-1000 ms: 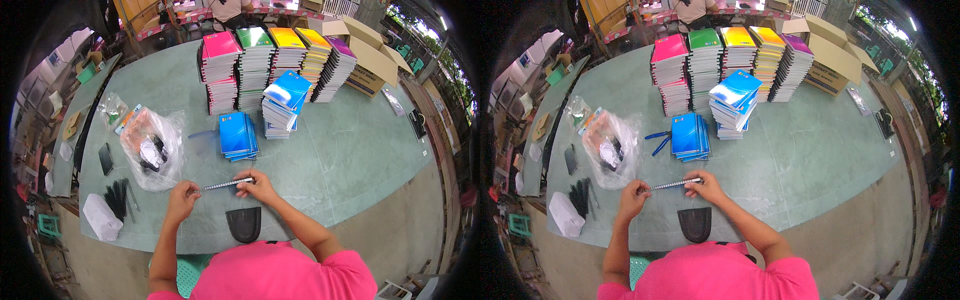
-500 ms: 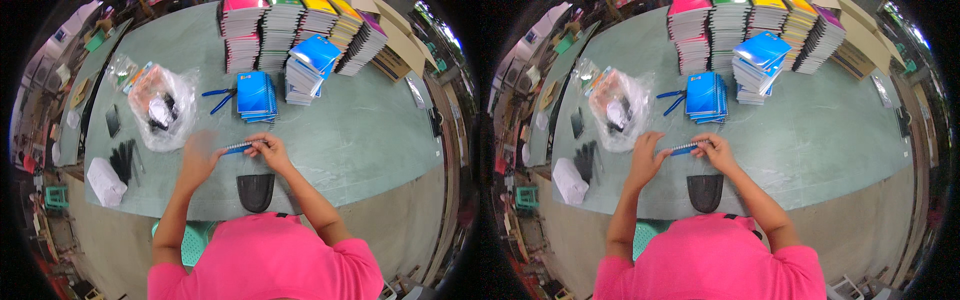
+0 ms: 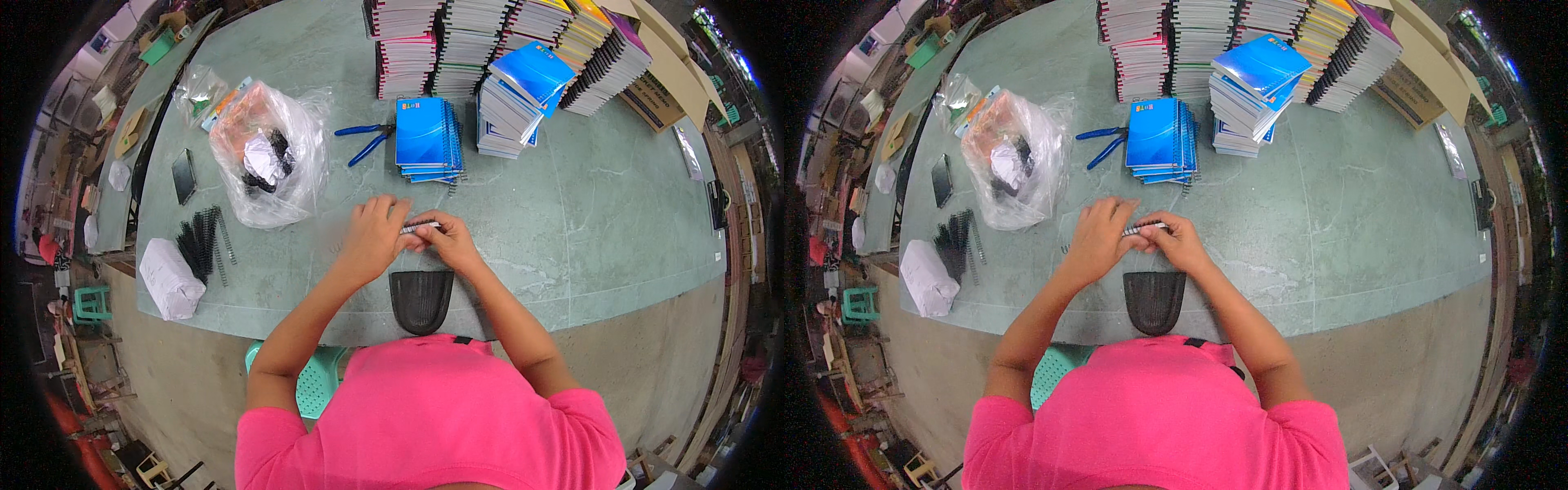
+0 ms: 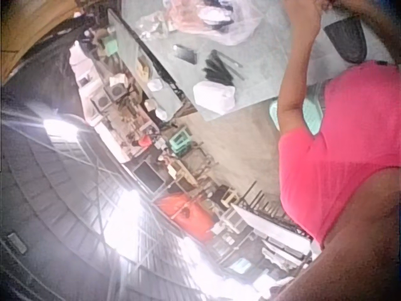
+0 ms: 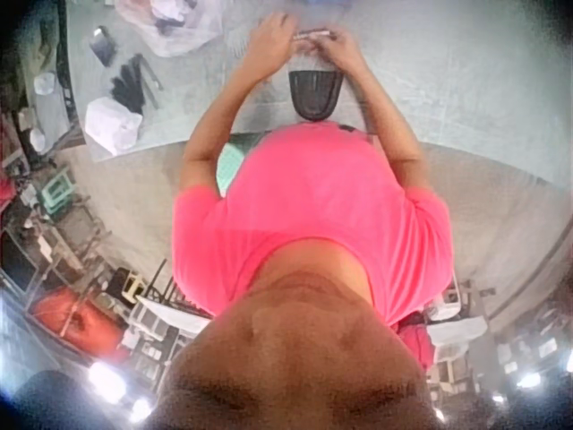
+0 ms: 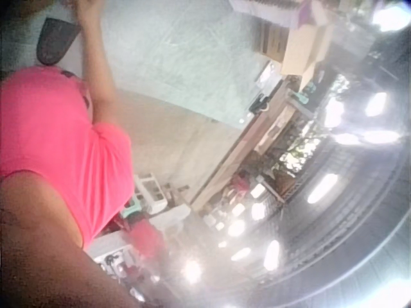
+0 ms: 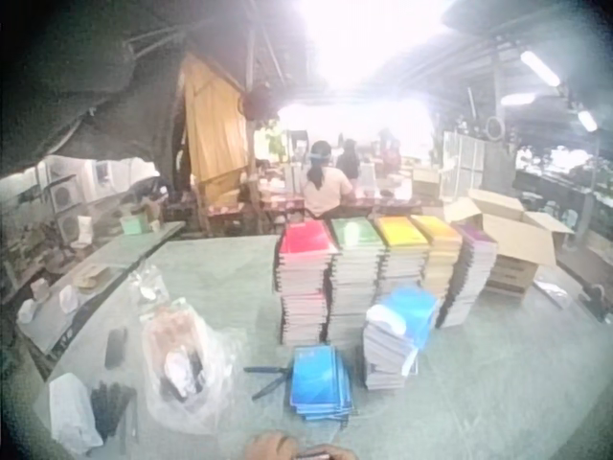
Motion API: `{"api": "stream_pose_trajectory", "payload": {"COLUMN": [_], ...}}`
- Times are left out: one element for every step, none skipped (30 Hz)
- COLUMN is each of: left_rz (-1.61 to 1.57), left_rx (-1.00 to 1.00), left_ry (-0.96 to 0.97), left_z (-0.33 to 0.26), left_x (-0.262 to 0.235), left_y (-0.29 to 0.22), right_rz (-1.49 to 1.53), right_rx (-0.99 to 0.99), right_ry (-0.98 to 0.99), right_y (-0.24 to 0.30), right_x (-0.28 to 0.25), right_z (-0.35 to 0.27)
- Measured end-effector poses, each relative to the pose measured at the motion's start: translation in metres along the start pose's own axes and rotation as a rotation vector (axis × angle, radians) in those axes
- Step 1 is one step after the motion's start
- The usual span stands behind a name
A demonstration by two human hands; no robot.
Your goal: The person inserts a spiral coil into the punched holes of small blue notebook covers by hand.
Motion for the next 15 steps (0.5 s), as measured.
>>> {"api": "stream_pose_trajectory", "payload": {"left_rz": [0.032, 0.063, 0.06, 0.058, 0.055, 0.056, 0.057, 0.056, 0.027, -0.001, -0.029, -0.03, -0.031, -0.03, -0.062], "left_rx": [0.02, 0.039, 0.005, -0.029, -0.06, -0.086, -0.113, -0.14, -0.116, -0.091, -0.07, -0.064, -0.058, -0.049, -0.043], "left_ry": [0.014, 0.028, 0.06, 0.091, 0.119, 0.149, 0.18, 0.21, 0.145, 0.08, 0.016, 0.053, 0.09, 0.125, 0.092], "left_z": [-0.005, -0.006, -0.007, -0.008, -0.006, -0.004, -0.003, -0.004, -0.003, -0.003, -0.005, -0.007, -0.009, -0.009, -0.007], "left_x": [0.005, 0.007, 0.008, 0.008, 0.007, 0.006, 0.005, 0.006, 0.003, 0.0, -0.002, 0.003, 0.009, 0.013, 0.012], "left_y": [0.003, 0.003, 0.006, 0.008, 0.01, 0.011, 0.011, 0.012, 0.009, 0.007, 0.006, 0.008, 0.011, 0.013, 0.012], "right_rz": [0.02, 0.04, 0.059, 0.057, 0.053, 0.048, 0.053, 0.056, 0.059, 0.074, 0.09, 0.106, 0.077, 0.048, 0.018], "right_rx": [0.008, 0.018, 0.027, 0.032, 0.034, 0.035, 0.042, 0.051, 0.059, 0.03, 0.003, -0.024, -0.011, -0.002, 0.006], "right_ry": [0.008, 0.016, 0.025, -0.009, -0.045, -0.08, -0.081, -0.083, -0.084, -0.095, -0.105, -0.114, -0.113, -0.113, -0.113], "right_y": [0.001, 0.006, 0.011, 0.015, 0.02, 0.022, 0.014, 0.006, -0.001, -0.005, 0.001, 0.005, 0.002, -0.001, -0.003], "right_x": [0.0, 0.002, 0.005, 0.006, 0.007, 0.006, 0.003, -0.001, -0.005, -0.009, -0.008, -0.008, -0.008, -0.009, -0.01], "right_z": [0.0, -0.001, -0.003, -0.005, -0.008, -0.009, -0.009, -0.008, -0.008, -0.007, -0.006, -0.006, -0.007, -0.006, -0.005]}}
Point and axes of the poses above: each hand's wrist, its own z-axis towards the middle knuckle, its own x-axis out of the palm, y = z × x, the point moved 8 cm from there along z, towards the middle knuckle, and after that the axes turned 6 degrees about -y, right-handed, at the moved point
